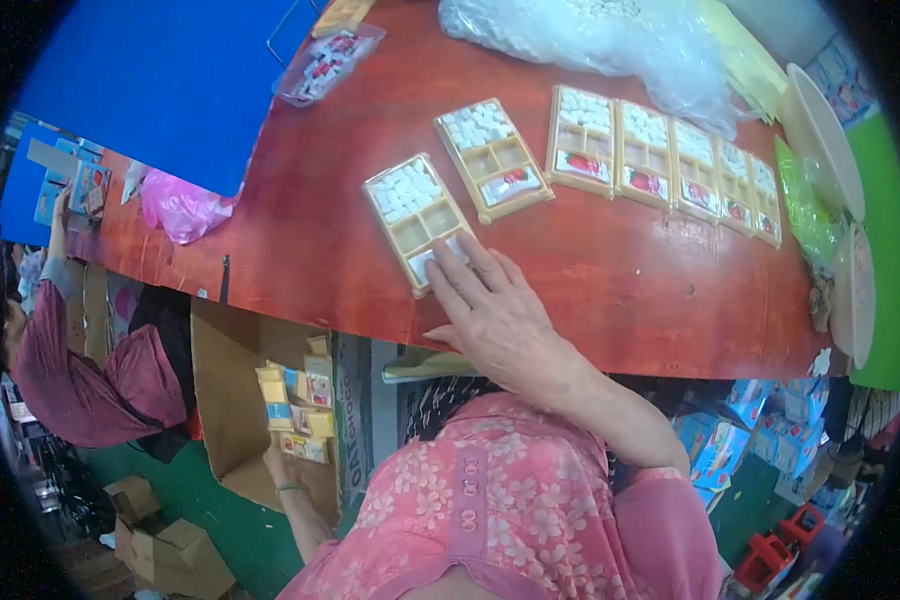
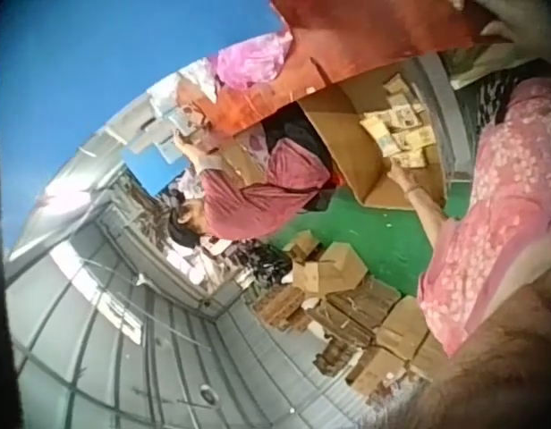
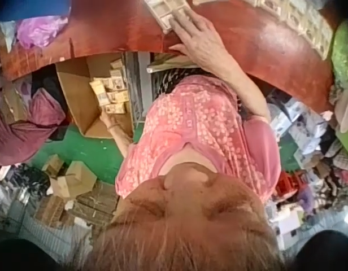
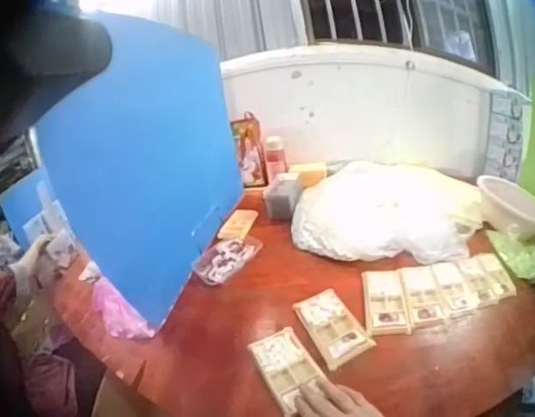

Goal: Manually applying paper labels or wrappers to plastic trays containing marshmallows.

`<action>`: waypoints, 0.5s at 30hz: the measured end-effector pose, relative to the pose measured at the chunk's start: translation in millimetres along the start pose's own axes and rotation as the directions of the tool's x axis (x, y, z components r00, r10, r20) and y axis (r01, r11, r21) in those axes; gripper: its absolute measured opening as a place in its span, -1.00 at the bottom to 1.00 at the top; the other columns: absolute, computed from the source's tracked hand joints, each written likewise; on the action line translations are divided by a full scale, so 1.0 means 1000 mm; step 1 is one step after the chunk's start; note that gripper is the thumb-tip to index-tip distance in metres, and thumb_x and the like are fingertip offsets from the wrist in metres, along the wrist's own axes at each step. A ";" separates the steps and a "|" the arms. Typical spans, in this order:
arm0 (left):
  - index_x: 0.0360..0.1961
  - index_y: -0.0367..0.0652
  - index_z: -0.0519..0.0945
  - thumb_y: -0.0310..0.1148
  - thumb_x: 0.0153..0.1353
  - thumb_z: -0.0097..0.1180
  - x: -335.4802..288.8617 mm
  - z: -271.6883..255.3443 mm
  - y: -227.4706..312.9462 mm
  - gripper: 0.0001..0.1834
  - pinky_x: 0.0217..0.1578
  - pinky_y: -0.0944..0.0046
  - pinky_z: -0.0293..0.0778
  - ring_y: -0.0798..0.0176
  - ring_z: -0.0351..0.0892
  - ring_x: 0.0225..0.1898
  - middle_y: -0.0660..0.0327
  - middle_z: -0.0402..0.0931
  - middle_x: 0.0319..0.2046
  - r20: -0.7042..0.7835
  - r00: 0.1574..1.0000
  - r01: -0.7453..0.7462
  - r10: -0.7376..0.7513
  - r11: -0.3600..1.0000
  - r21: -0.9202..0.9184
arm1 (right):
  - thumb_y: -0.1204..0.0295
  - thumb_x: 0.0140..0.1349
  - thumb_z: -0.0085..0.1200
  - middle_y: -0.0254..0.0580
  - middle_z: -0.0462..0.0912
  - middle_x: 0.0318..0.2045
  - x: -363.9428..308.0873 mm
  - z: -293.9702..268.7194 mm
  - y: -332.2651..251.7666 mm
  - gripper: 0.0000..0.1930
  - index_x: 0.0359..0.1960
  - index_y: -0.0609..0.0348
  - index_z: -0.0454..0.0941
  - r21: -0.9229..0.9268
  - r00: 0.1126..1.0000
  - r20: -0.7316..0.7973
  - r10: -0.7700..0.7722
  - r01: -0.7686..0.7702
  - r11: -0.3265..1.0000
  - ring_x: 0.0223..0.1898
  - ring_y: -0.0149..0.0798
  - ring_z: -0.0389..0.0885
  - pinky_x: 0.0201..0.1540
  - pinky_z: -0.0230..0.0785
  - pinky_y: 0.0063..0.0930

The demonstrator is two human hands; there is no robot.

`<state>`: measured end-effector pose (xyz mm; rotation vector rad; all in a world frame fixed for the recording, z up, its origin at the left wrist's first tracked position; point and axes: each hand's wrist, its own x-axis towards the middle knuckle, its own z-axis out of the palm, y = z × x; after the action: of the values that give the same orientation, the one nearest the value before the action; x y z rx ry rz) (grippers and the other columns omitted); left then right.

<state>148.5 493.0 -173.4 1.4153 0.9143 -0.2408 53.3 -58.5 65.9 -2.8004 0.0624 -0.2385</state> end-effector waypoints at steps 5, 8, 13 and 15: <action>-0.04 -0.39 0.42 -0.30 0.17 0.20 -0.058 0.095 0.022 -0.56 -0.23 0.36 0.42 0.35 0.44 -0.29 0.15 0.48 -0.23 0.137 0.797 -0.566 0.589 0.647 0.512 | 0.18 0.10 0.13 -0.02 0.26 0.20 -0.008 0.002 -0.018 -0.36 0.16 0.29 0.30 -0.032 0.998 0.027 -0.055 0.055 0.998 0.26 0.02 0.15 0.20 0.12 -0.13; -0.13 -0.39 0.50 -0.38 0.29 0.03 -0.120 0.148 0.049 -0.74 -0.16 0.39 0.40 0.38 0.49 -0.22 0.23 0.52 -0.25 0.490 0.716 -0.688 0.498 0.620 0.375 | 0.22 0.09 0.15 -0.04 0.28 0.18 -0.008 0.001 -0.017 -0.38 0.16 0.24 0.31 -0.002 0.997 0.031 -0.073 0.073 0.997 0.25 -0.01 0.17 0.18 0.13 -0.14; -0.10 -0.45 0.47 -0.39 0.26 0.03 -0.207 0.229 0.051 -0.70 -0.18 0.39 0.40 0.38 0.49 -0.27 0.24 0.53 -0.26 0.824 0.520 -0.811 0.224 0.430 0.395 | 0.33 0.00 0.21 -0.01 0.31 0.17 -0.024 -0.003 -0.005 -0.41 0.11 0.18 0.38 0.213 0.990 -0.094 -0.101 0.119 0.970 0.15 -0.01 0.33 0.14 0.22 -0.16; -0.06 -0.45 0.45 -0.37 0.24 0.01 -0.220 0.246 0.036 -0.66 -0.20 0.35 0.44 0.32 0.53 -0.19 0.19 0.55 -0.19 0.890 0.440 -0.894 0.121 0.154 0.421 | 0.45 -0.08 0.24 0.00 0.46 0.03 -0.043 -0.008 -0.011 -0.52 -0.03 0.23 0.49 0.244 0.973 -0.213 -0.093 0.145 0.959 -0.03 0.01 0.49 0.00 0.37 -0.21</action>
<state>127.1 195.6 -27.0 2.3341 -0.7111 -0.6951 10.0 -47.7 70.4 -2.5145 -0.0867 -0.5178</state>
